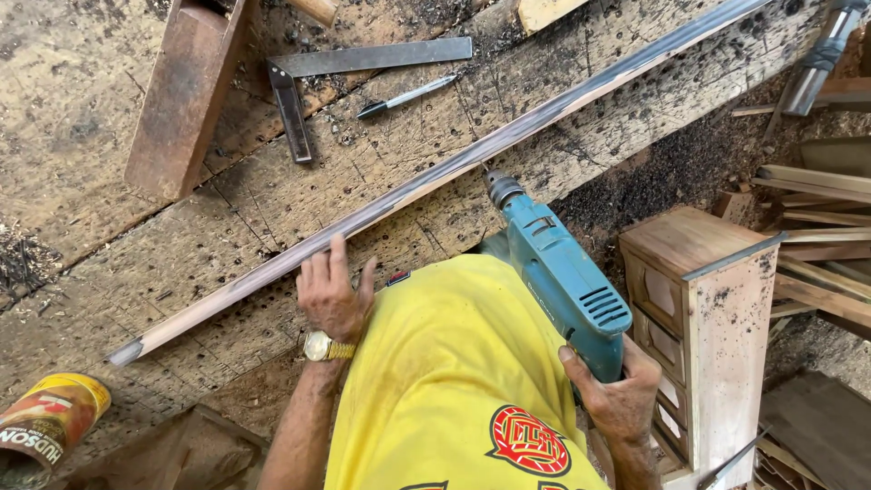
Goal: The person places a long narrow wooden strip on a workbench and uses a power drill to bore a series of holes along its length, steadying the strip with the other hand. After drilling, the person sets the drill down, picks up a hammer and reaches into a can, handling the strip and tools on the bench.
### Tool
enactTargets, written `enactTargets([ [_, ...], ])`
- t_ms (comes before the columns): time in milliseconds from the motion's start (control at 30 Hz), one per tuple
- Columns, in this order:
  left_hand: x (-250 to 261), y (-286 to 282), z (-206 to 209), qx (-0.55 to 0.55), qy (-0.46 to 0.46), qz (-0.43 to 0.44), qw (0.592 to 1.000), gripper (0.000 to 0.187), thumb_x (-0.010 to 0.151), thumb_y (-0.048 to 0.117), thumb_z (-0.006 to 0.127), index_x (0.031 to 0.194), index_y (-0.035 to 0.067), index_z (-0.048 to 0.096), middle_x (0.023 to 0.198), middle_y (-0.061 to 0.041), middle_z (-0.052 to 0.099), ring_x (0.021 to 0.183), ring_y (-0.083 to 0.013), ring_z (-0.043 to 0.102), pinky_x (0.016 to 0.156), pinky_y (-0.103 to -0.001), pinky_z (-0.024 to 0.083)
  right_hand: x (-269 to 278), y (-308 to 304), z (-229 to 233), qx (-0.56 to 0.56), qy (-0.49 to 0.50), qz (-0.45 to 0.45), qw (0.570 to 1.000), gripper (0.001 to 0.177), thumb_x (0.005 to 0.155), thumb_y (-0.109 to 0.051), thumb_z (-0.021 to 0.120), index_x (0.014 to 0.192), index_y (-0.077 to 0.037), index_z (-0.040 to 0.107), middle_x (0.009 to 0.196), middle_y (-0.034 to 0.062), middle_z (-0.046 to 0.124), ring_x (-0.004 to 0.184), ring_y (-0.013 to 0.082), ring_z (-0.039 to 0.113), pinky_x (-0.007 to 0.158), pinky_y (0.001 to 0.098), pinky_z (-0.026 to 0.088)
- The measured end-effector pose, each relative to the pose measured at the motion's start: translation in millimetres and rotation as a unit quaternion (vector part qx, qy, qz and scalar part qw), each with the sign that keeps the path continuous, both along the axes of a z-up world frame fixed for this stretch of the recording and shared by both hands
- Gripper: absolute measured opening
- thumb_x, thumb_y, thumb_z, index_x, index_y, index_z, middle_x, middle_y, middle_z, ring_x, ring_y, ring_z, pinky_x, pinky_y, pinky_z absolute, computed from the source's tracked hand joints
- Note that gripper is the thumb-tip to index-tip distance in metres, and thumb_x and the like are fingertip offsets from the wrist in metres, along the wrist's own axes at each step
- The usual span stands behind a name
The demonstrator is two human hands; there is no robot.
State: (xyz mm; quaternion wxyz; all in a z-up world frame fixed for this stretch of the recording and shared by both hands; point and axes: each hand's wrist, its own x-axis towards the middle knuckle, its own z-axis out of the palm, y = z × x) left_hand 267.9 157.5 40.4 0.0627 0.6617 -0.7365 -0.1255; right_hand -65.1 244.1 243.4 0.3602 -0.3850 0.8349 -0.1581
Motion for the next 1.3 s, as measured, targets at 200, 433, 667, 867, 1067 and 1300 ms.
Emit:
enactTargets([
  [200, -61.5, -58.2, -26.3, -0.090, 0.159, -0.105, 0.978, 0.064, 0.085, 0.045, 0.085, 0.129, 0.004, 0.063, 0.102, -0.012, 0.065, 0.095, -0.0257, 0.058, 0.079, -0.041, 0.049, 2.9, -3.2, 2.1, -0.005, 0.003, 0.010, 1.000, 0.029, 0.081, -0.025, 0.080, 0.098, -0.002, 0.073, 0.078, 0.0074, 0.075, 0.068, 0.0162, 0.072, 0.065, 0.0337, 0.057],
  [433, -134.5, -90.6, -84.5, -0.139, 0.214, -0.155, 0.954, 0.041, 0.096, 0.028, 0.080, 0.130, 0.011, 0.065, 0.103, -0.008, 0.063, 0.097, -0.0239, 0.057, 0.082, -0.041, 0.049, 11.4, -7.3, 6.4, -0.010, 0.001, -0.017, 1.000, 0.026, 0.079, -0.021, 0.081, 0.094, -0.002, 0.073, 0.077, 0.0070, 0.074, 0.068, 0.0159, 0.068, 0.065, 0.0328, 0.054],
  [667, -129.9, -97.4, -86.7, -0.161, 0.220, -0.247, 0.930, 0.029, 0.092, 0.006, 0.072, 0.120, 0.013, 0.070, 0.105, -0.004, 0.056, 0.100, -0.0209, 0.054, 0.083, -0.041, 0.048, 4.7, -0.9, 2.6, -0.016, -0.006, 0.001, 1.000, 0.025, 0.080, -0.022, 0.081, 0.093, -0.002, 0.072, 0.078, 0.0062, 0.073, 0.068, 0.0153, 0.069, 0.065, 0.0323, 0.055],
  [867, -130.4, -101.1, -77.2, -0.160, 0.251, -0.249, 0.922, 0.018, 0.094, 0.008, 0.075, 0.110, 0.011, 0.067, 0.105, -0.004, 0.055, 0.100, -0.0210, 0.053, 0.082, -0.041, 0.046, 3.2, -1.9, 1.7, -0.020, -0.015, 0.001, 1.000, 0.026, 0.080, -0.021, 0.080, 0.094, -0.001, 0.071, 0.079, 0.0074, 0.073, 0.068, 0.0159, 0.070, 0.064, 0.0326, 0.056],
  [1067, -136.8, -98.7, -80.5, -0.143, 0.249, -0.215, 0.934, 0.023, 0.096, 0.014, 0.075, 0.117, 0.008, 0.069, 0.105, -0.006, 0.058, 0.098, -0.0221, 0.055, 0.082, -0.041, 0.047, 0.1, 1.1, -1.0, 0.041, -0.029, -0.027, 0.998, 0.033, 0.080, -0.029, 0.080, 0.094, 0.000, 0.071, 0.076, 0.0085, 0.074, 0.065, 0.0168, 0.072, 0.061, 0.0341, 0.059],
  [1300, -118.9, -77.2, -89.5, -0.176, 0.185, -0.154, 0.955, 0.028, 0.100, 0.012, 0.072, 0.128, 0.012, 0.068, 0.113, -0.004, 0.063, 0.102, -0.0226, 0.058, 0.087, -0.042, 0.050, -17.4, 23.7, -13.5, 0.157, -0.046, -0.003, 0.987, 0.055, 0.079, -0.054, 0.075, 0.090, 0.000, 0.070, 0.069, 0.0099, 0.071, 0.062, 0.0213, 0.073, 0.060, 0.0380, 0.063],
])
